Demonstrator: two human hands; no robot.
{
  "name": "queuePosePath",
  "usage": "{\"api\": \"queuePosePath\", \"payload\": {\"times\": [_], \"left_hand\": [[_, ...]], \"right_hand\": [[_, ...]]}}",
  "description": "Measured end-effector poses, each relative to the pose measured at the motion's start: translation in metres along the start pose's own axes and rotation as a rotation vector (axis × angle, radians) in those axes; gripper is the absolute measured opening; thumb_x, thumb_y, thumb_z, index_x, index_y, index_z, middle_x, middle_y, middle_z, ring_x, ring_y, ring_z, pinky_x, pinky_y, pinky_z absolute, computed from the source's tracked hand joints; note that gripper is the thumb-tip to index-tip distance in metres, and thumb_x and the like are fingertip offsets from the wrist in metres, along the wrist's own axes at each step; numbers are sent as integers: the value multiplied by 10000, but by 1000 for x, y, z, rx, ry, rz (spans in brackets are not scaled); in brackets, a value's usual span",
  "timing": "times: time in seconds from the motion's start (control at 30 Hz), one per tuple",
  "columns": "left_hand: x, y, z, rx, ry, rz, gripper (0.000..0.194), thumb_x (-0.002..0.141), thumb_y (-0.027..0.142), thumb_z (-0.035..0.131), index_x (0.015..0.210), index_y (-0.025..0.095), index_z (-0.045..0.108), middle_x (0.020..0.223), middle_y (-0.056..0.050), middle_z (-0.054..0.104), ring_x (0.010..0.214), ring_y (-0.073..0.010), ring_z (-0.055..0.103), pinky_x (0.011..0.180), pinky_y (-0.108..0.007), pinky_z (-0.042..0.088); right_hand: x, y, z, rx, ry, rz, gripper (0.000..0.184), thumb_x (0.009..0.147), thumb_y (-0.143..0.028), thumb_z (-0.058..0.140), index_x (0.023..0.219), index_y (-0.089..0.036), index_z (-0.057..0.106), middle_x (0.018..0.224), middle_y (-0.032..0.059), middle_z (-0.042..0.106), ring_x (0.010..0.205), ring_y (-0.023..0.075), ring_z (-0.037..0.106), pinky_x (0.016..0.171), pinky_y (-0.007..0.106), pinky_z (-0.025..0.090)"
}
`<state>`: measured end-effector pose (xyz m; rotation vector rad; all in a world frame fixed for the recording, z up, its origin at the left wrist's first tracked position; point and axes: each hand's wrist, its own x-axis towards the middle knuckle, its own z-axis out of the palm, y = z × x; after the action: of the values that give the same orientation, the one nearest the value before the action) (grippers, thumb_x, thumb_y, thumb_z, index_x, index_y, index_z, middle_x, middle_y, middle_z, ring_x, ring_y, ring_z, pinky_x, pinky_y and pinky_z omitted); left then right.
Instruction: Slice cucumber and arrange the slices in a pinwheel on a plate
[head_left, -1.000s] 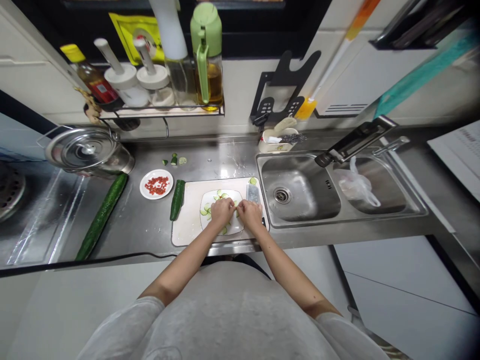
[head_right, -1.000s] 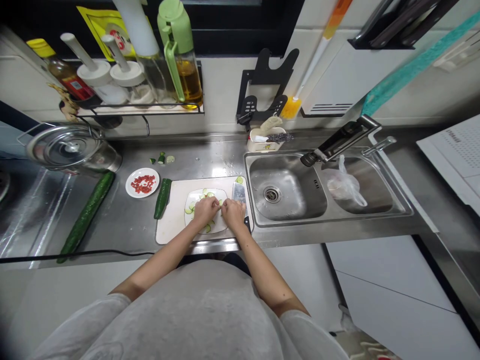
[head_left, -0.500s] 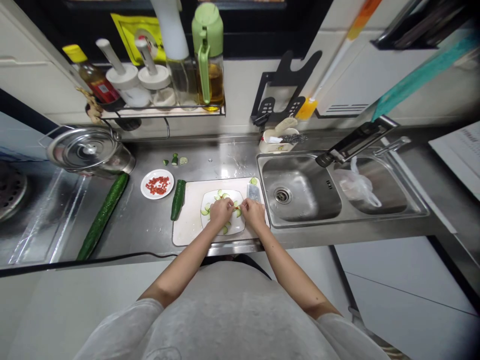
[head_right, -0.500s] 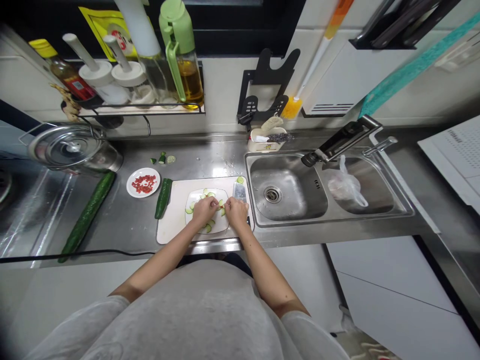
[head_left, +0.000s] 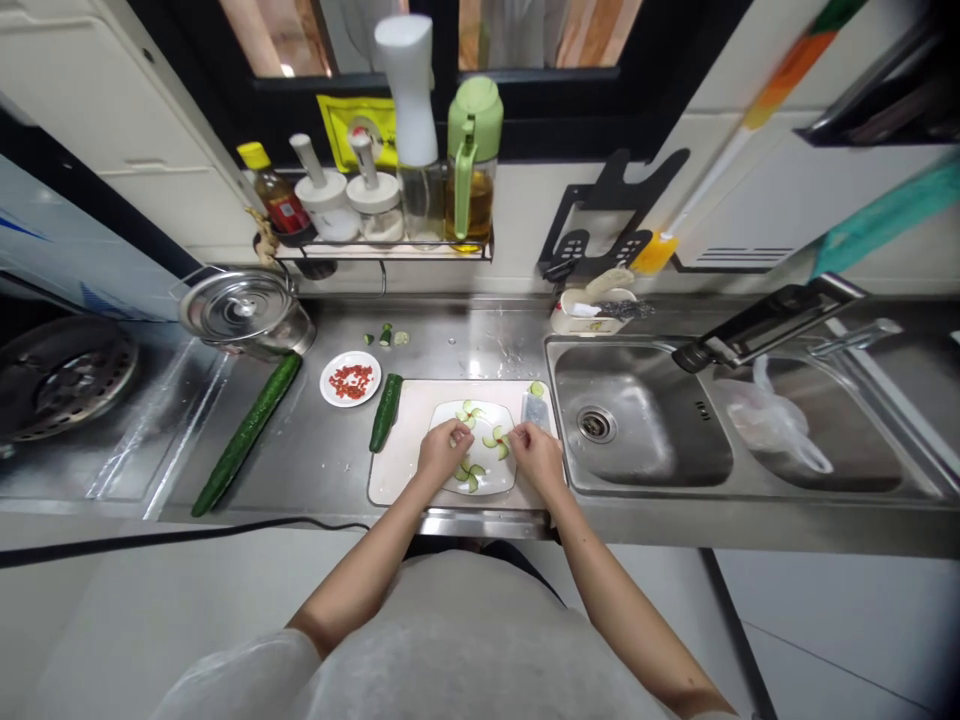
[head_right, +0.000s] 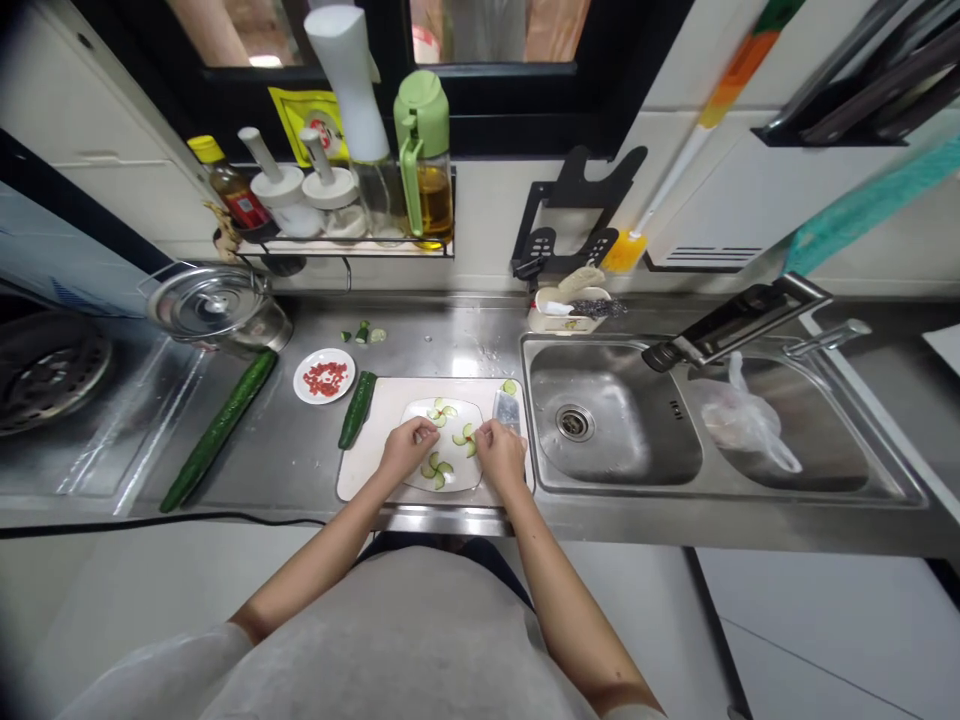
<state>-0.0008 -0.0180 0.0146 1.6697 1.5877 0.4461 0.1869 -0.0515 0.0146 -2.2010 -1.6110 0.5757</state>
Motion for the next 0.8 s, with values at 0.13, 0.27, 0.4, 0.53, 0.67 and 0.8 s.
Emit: {"api": "queuePosePath", "payload": {"times": [0.13,0.27,0.4,0.53,0.67,0.8], "left_hand": [[1,-23,-23,-37,96,-23,127,804,303,587,876,222,654,759,29,648,695,-106,584,640,-208,404],[4,-50,-50,43,171,-61,150,804,322,580,879,218,657,763,22,648,684,-112,578,637,-215,394],[8,-76,-79,150,196,-138,158,814,325,562,894,225,655,767,17,659,705,-124,594,642,-219,390],[13,-98,-106,235,235,-213,168,813,326,562,930,242,650,830,13,684,757,-145,613,668,-229,392],[28,-113,-128,318,300,-303,175,833,317,528,952,254,639,902,-2,697,829,-169,623,699,-242,401],[50,-121,-139,398,331,-344,197,848,313,494,968,267,644,1020,-24,694,909,-198,626,740,-267,418]], "right_hand": [[-1,5,-5,48,0,-7,232,836,-361,473,785,-198,630,691,11,628,718,165,539,673,263,284],[-3,9,-9,70,1,-13,283,826,-416,459,769,-194,625,665,15,617,682,166,537,646,260,302],[-6,12,-11,88,16,-26,322,821,-454,438,779,-201,633,640,15,603,674,175,545,631,264,317],[-6,14,-12,110,3,-39,366,824,-492,405,778,-207,630,632,19,596,665,185,546,618,270,325],[-5,15,-10,110,-5,-35,368,814,-501,406,760,-210,626,627,24,595,652,187,544,609,270,325],[-3,11,-8,129,1,-59,379,807,-516,412,759,-210,630,607,24,587,639,185,544,606,269,333]]}}
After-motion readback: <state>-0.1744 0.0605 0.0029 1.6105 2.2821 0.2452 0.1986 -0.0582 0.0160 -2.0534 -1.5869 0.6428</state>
